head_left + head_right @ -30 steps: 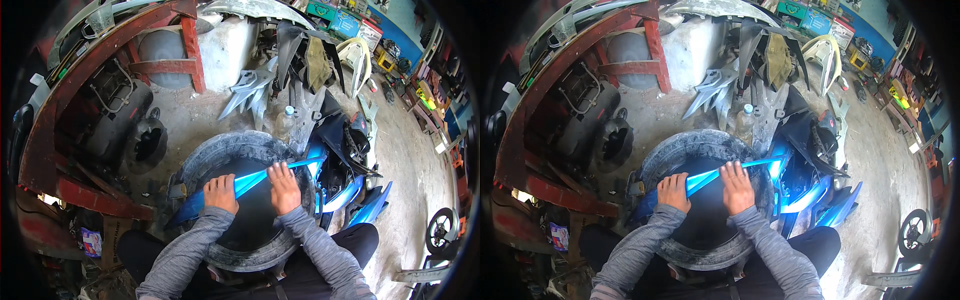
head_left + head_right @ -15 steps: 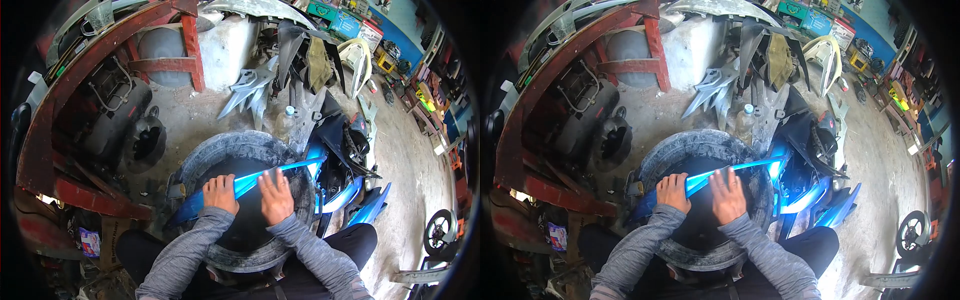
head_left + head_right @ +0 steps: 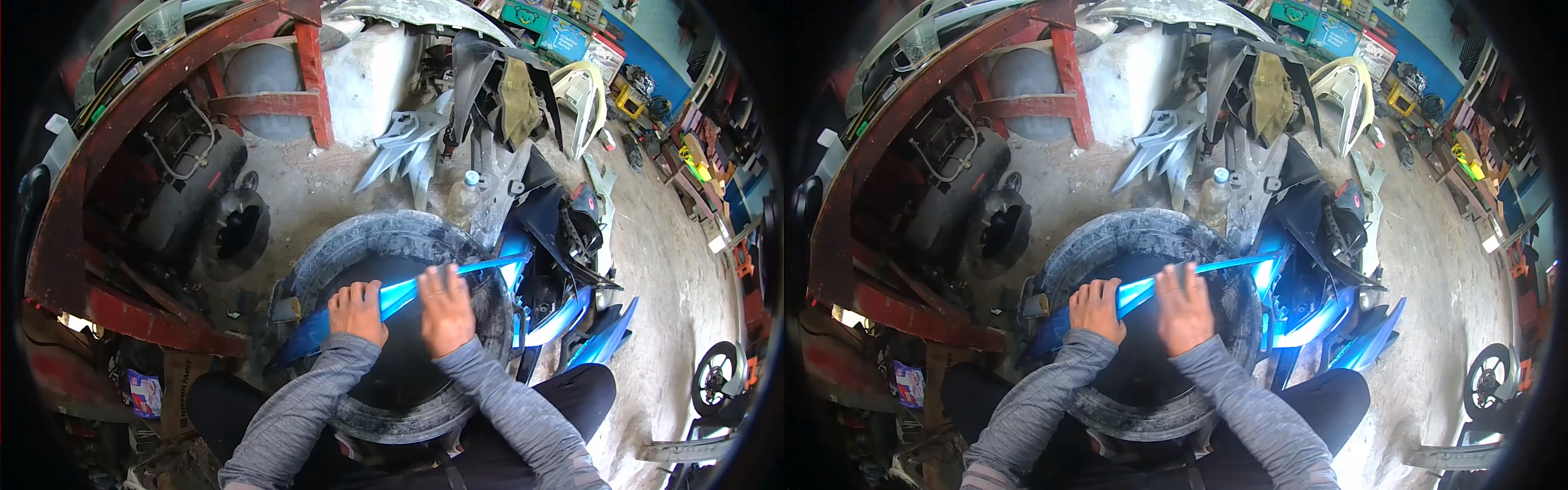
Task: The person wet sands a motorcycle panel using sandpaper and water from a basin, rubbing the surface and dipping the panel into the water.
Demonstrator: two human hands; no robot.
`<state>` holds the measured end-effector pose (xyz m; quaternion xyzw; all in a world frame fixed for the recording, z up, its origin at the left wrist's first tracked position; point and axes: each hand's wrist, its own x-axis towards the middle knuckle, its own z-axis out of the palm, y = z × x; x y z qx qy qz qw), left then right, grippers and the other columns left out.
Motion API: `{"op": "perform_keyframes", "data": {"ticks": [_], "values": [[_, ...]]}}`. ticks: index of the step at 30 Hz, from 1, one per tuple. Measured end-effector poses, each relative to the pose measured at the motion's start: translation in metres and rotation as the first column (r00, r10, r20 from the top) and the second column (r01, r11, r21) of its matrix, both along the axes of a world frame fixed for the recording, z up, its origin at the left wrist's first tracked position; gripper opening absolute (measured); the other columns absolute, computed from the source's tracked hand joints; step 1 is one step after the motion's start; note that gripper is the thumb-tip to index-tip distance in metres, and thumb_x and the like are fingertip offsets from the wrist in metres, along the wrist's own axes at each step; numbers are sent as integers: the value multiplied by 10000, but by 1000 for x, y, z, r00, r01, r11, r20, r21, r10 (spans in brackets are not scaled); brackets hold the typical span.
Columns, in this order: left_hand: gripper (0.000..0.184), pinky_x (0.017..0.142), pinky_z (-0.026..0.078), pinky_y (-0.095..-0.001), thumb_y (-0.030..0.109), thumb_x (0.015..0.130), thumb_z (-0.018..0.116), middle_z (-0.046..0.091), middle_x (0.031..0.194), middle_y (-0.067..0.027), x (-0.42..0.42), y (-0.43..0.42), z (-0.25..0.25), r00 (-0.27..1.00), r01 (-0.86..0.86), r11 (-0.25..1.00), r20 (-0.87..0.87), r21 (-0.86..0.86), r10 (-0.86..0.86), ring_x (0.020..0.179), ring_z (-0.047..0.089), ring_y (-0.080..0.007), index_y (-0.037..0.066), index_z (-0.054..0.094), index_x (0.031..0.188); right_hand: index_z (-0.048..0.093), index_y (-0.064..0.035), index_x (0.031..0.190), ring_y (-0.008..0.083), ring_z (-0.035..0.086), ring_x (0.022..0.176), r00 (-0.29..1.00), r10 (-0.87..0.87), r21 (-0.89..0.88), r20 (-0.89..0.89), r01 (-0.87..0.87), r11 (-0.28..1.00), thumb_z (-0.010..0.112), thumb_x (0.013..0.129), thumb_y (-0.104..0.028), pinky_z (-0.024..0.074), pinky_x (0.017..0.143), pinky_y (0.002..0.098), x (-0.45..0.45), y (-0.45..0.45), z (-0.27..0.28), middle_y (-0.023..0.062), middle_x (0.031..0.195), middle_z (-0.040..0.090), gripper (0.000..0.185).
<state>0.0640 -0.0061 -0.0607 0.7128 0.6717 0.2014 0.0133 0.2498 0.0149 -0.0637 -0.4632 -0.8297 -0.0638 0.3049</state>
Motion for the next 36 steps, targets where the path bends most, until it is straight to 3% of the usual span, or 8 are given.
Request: {"op": "perform_keyframes", "data": {"ticks": [3,7,11,17,21,27,30,36], "values": [[609,973,417,-462,59,657,723,579,1113,-96,2,2,8,1000,5,999,8,-33,-5,1078,559,-315,113,569,1244,606,-29,1335,471,440,1370,987,154,-67,-42,-156,985,610,823,-21,399,1091,569,-5,-16,2,194,1437,537,512],[618,975,418,-463,67,648,732,578,1114,-99,-3,0,6,1000,-3,1000,21,-24,3,1087,556,-317,101,569,1243,609,-28,1332,472,432,1375,999,-25,-16,-35,25,1000,618,811,-11,384,1095,584,16,8,-2,196,1427,546,521],[624,987,418,-461,77,649,739,578,1115,-99,-1,-1,9,998,3,999,59,-34,-1,1099,553,-318,91,568,1250,597,-28,1342,450,406,1403,971,238,-77,-31,-239,968,643,803,-39,406,1085,570,-13,-18,-1,169,1458,518,541],[647,995,418,-462,93,653,743,584,1140,-101,-2,0,4,998,8,1000,66,-1,-8,1105,553,-317,91,567,1275,604,-29,1328,447,419,1396,999,28,-18,28,-27,999,633,821,-49,396,1092,582,12,3,-4,177,1455,519,509],[663,1002,408,-460,131,661,770,580,1165,-95,-2,-2,7,998,28,999,54,-27,-26,1110,547,-303,88,551,1285,604,-30,1320,449,405,1401,953,300,-107,-36,-303,947,628,822,-55,399,1095,580,-19,-30,5,169,1430,533,499],[613,985,422,-456,93,675,740,591,1160,-92,-2,-3,7,999,10,1000,40,21,-11,1113,557,-308,98,575,1265,594,-35,1339,448,413,1396,999,52,-34,16,-52,998,640,791,-47,390,1101,582,1,0,6,171,1440,527,551],[604,973,424,-460,68,670,727,591,1154,-92,-2,-2,5,997,15,999,80,42,-19,1109,556,-313,102,580,1255,593,-35,1336,443,430,1382,946,325,-121,-19,-324,938,643,809,-59,375,1121,554,-19,-27,6,166,1432,534,530],[622,958,426,-461,27,644,708,591,1157,-91,-17,-10,18,1000,26,997,13,79,-27,1096,554,-323,100,584,1249,582,-35,1363,431,421,1402,994,5,-68,-109,-12,998,587,844,-2,348,1142,554,17,10,0,174,1456,526,520]]}}
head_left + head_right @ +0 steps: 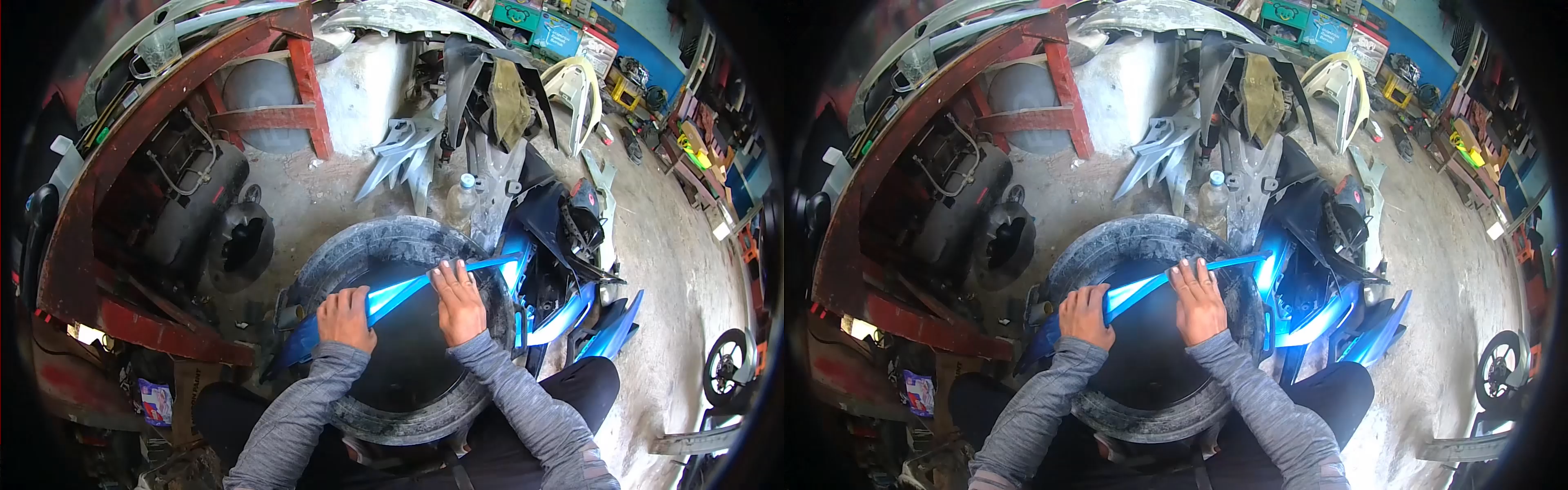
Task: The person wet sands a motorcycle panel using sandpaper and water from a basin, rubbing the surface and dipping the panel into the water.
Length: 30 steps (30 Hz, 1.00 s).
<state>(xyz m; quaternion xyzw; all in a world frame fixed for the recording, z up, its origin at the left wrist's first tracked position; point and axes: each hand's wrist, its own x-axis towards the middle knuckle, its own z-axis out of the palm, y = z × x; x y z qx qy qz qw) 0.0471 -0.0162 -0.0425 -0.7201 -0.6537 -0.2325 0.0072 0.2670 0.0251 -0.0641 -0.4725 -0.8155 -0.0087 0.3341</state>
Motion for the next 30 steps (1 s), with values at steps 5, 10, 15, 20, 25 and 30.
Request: {"op": "perform_keyframes", "data": {"ticks": [5,10,15,20,25,30], "values": [[673,966,417,-465,20,618,721,586,1163,-95,-3,-2,-3,999,-4,1000,-49,5,4,1099,547,-327,103,577,1270,576,-32,1367,432,455,1375,982,183,-30,-51,-184,982,580,862,-15,360,1136,551,-20,-20,2,195,1436,540,506],[692,977,413,-464,16,609,727,577,1176,-101,-8,-2,-8,998,-2,1000,-63,14,3,1111,538,-330,108,572,1277,568,-28,1371,428,438,1388,996,-91,7,0,91,996,574,875,-28,355,1138,548,1,8,-12,198,1457,518,497],[687,986,410,-463,14,608,730,570,1171,-103,-9,3,-8,997,-30,999,-67,-42,27,1116,530,-332,110,573,1270,563,-22,1376,462,431,1383,997,80,25,20,-80,996,576,862,-37,380,1115,566,-18,-11,-15,209,1466,504,514],[683,976,414,-456,9,600,736,568,1163,-101,-8,3,-11,996,-31,999,-89,-20,29,1100,533,-330,108,577,1257,561,-12,1374,464,435,1378,999,-21,27,42,20,999,573,863,-33,379,1112,571,-16,-1,-13,222,1457,511,512],[696,978,412,-452,14,590,751,563,1147,-102,-10,2,-13,993,-31,999,-110,-11,30,1093,531,-330,105,577,1257,559,-3,1368,454,449,1368,999,-35,44,34,34,998,579,871,-37,384,1111,562,-12,-7,-12,214,1448,522,499],[696,988,408,-449,15,587,754,560,1140,-106,-5,-2,-11,995,-36,999,-91,-10,35,1091,532,-329,105,578,1255,558,-20,1378,433,425,1391,996,28,5,81,-29,1000,568,865,-36,373,1126,544,-17,-2,-2,193,1479,494,513]]}}
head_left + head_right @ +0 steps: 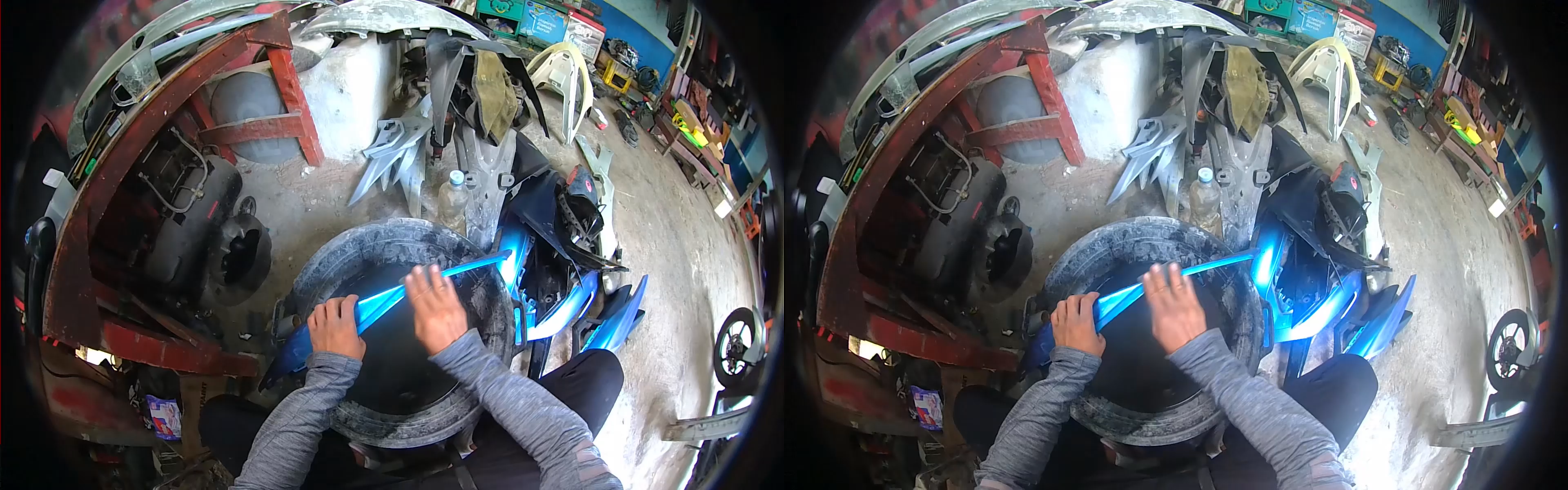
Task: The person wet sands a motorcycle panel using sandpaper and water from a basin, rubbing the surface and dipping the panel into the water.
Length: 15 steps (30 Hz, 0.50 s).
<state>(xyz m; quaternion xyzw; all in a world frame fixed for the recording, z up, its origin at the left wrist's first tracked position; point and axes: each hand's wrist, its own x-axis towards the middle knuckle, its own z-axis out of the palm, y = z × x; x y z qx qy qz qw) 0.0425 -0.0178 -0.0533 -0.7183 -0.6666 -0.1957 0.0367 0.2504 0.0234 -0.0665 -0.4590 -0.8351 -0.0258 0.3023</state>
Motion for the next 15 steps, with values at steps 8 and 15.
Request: {"op": "perform_keyframes", "data": {"ticks": [8,15], "values": [[590,994,401,-456,-10,662,691,573,1154,-94,-2,1,6,1000,-14,999,14,-32,15,1073,538,-319,106,591,1232,514,-18,1413,446,410,1399,1000,-3,15,8,3,1000,575,857,-41,382,1118,547,1,4,-10,199,1493,478,560],[661,988,405,-459,-14,614,718,563,1140,-109,-3,1,-4,1000,-15,1000,-15,6,15,1091,528,-334,105,580,1249,542,-7,1383,435,434,1381,997,-79,29,3,79,996,560,877,-41,395,1105,543,9,3,-10,200,1469,499,507]]}}
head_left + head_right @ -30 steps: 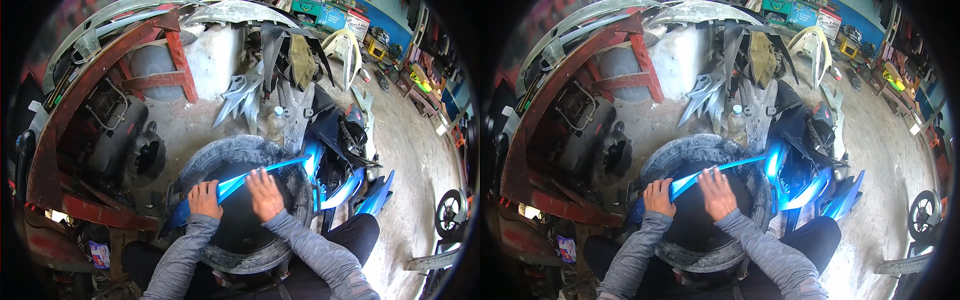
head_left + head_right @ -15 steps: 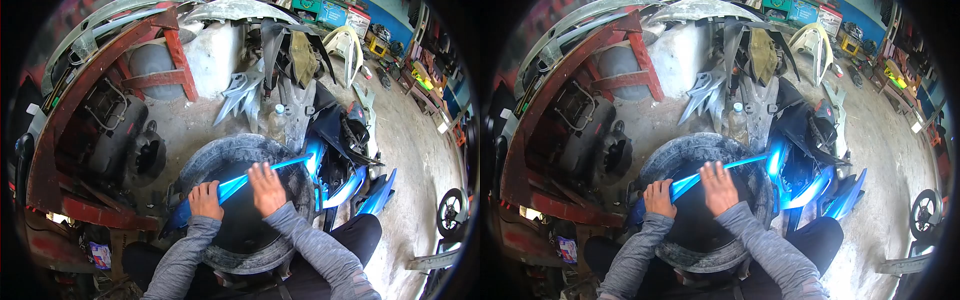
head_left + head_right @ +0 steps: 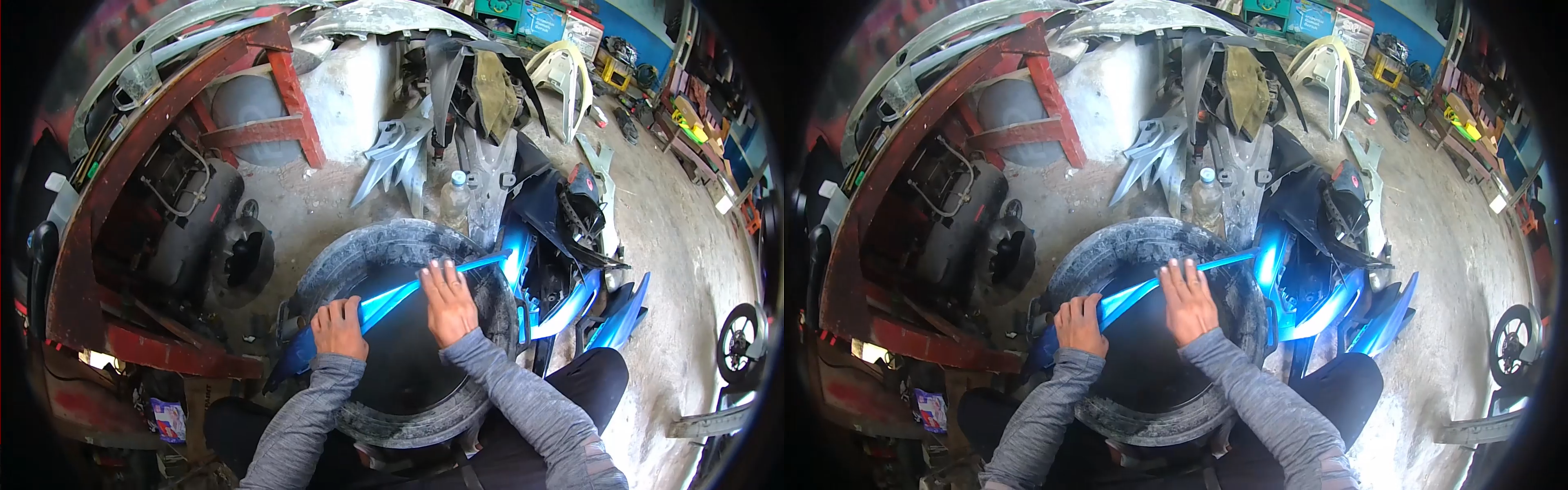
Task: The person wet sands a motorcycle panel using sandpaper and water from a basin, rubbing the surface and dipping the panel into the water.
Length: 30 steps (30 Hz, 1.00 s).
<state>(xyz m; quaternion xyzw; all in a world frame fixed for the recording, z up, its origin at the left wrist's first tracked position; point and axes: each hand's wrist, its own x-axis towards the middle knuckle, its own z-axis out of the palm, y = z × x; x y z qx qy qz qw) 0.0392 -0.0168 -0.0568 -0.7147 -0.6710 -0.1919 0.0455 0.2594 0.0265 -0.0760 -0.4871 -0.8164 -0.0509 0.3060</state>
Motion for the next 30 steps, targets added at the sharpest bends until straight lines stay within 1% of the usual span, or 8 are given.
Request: {"op": "perform_keyframes", "data": {"ticks": [3,7,11,14,16,24,26,30], "values": [[650,991,400,-453,-14,621,708,565,1146,-107,0,0,-2,1000,-8,1000,-3,-2,8,1096,528,-331,107,580,1247,526,-17,1405,426,419,1396,987,159,-22,3,-159,987,556,875,-45,373,1122,551,-10,-14,0,211,1472,492,532],[643,983,402,-453,-23,632,693,564,1145,-104,-2,0,-2,1000,-8,1000,-6,-3,8,1092,529,-330,113,577,1250,512,-15,1419,434,417,1398,998,-43,-16,35,43,999,563,865,-48,376,1118,564,13,6,-4,210,1482,482,557],[645,984,404,-459,-26,637,692,559,1150,-107,-2,1,-4,1000,-23,1000,1,-17,23,1089,530,-335,115,580,1257,525,-34,1415,427,443,1384,995,94,-38,14,-94,995,559,864,-42,376,1120,557,-7,-8,5,204,1492,481,552],[640,982,406,-464,-25,639,693,559,1150,-110,-5,1,-6,1000,-24,1000,-20,-2,24,1090,530,-336,112,579,1254,540,-39,1405,427,445,1383,998,-29,26,64,28,999,555,866,-37,375,1124,548,10,-4,-12,192,1486,493,540],[638,981,407,-467,-24,640,694,558,1150,-112,-6,1,-6,1000,-16,1000,-19,5,17,1090,530,-336,108,579,1254,538,-38,1410,422,441,1387,989,-143,-48,22,144,988,543,879,-26,362,1138,537,30,8,-3,176,1483,501,531],[614,965,422,-467,11,637,726,580,1134,-115,9,3,7,998,2,995,58,-96,3,1082,541,-344,111,579,1225,546,-34,1397,418,426,1398,995,-100,-42,30,101,994,554,884,-30,373,1129,539,27,4,-14,171,1479,502,513],[520,924,461,-458,97,678,766,603,1110,-134,13,11,4,991,15,966,132,-259,20,1066,562,-337,84,589,1166,551,-35,1393,422,425,1397,994,-99,-23,36,99,995,561,880,-32,376,1127,540,26,1,-16,173,1475,506,513],[379,940,476,-454,197,742,762,616,1103,-120,22,18,6,998,18,965,55,-263,-3,1073,568,-336,73,624,1073,567,-23,1368,417,443,1382,996,-85,-23,5,85,996,546,879,0,371,1129,527,28,3,-15,185,1457,522,490]]}}
